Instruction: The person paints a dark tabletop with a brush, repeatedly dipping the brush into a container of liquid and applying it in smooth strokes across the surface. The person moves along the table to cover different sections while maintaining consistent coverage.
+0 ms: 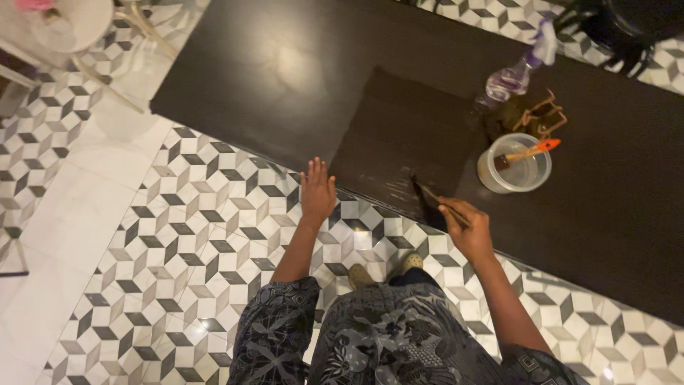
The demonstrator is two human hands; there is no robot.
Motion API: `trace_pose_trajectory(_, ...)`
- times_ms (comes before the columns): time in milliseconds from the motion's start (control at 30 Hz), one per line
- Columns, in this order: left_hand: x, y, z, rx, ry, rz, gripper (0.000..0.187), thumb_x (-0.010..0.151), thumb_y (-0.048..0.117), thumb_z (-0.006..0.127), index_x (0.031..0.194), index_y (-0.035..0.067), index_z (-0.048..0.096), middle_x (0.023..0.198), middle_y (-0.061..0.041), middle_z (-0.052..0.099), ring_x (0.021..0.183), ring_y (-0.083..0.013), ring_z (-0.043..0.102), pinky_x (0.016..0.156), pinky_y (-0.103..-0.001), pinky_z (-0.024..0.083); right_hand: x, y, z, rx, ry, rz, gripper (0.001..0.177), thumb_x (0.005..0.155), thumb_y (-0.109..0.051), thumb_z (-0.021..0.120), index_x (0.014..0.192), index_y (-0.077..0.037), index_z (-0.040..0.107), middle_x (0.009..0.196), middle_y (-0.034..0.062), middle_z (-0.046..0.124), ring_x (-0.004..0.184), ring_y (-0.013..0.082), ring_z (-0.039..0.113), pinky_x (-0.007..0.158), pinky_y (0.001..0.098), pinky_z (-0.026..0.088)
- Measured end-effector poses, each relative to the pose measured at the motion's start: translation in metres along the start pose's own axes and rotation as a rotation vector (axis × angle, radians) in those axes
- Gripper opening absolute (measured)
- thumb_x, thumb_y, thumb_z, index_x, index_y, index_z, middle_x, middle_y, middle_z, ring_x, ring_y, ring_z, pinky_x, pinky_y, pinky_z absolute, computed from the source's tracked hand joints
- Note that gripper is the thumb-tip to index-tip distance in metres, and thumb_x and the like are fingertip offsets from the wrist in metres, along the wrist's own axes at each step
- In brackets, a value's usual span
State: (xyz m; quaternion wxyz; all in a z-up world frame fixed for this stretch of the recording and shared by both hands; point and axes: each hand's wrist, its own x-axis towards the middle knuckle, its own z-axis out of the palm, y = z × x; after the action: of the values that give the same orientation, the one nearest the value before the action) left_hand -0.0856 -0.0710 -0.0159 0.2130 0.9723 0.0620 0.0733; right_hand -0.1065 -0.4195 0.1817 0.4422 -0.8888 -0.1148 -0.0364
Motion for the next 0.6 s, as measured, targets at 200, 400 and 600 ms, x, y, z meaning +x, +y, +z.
trace_pose_trajectory(200, -0.001, 0.005, -0.004, 0.031, 0.012, 0.02, 0.055, 0.108, 0.029, 0.041, 0.151, -0.006, 0.045, 0.163, -0.021, 0.036, 0.153, -0.0363, 0.03, 0.123, -0.058, 0.022, -0.025, -0.001, -0.007, 0.044, -0.073, 0.144, 0.02, 0.093, -0.012, 0.075, 0.112, -0.006, 0.078, 0.11, 0.0151, 0.077, 0.093, 0.0205, 0.076, 0.074, 0.0305, 0.059)
trace_pose_trajectory(400, -0.002, 0.013, -0.011, 0.042, 0.063, 0.006, 0.053, 0.108, 0.027, 0.043, 0.149, -0.006, 0.048, 0.161, -0.021, 0.041, 0.152, -0.036, 0.034, 0.124, -0.057, 0.023, -0.013, 0.024, -0.014, 0.105, 0.008, 0.208, 0.019, 0.095, -0.012, 0.075, 0.113, -0.006, 0.078, 0.104, 0.0126, 0.08, 0.087, 0.0165, 0.074, 0.075, 0.029, 0.056)
trace_pose_trajectory(600, 0.006, 0.024, -0.014, 0.091, 0.084, -0.039, 0.05, 0.107, 0.028, 0.046, 0.142, -0.007, 0.055, 0.156, -0.021, 0.047, 0.148, -0.0357, 0.039, 0.122, -0.055, 0.026, 0.044, 0.058, -0.023, 0.128, 0.028, 0.174, 0.018, 0.099, -0.009, 0.071, 0.114, -0.003, 0.077, 0.102, 0.0112, 0.079, 0.091, 0.0136, 0.072, 0.079, 0.0271, 0.055)
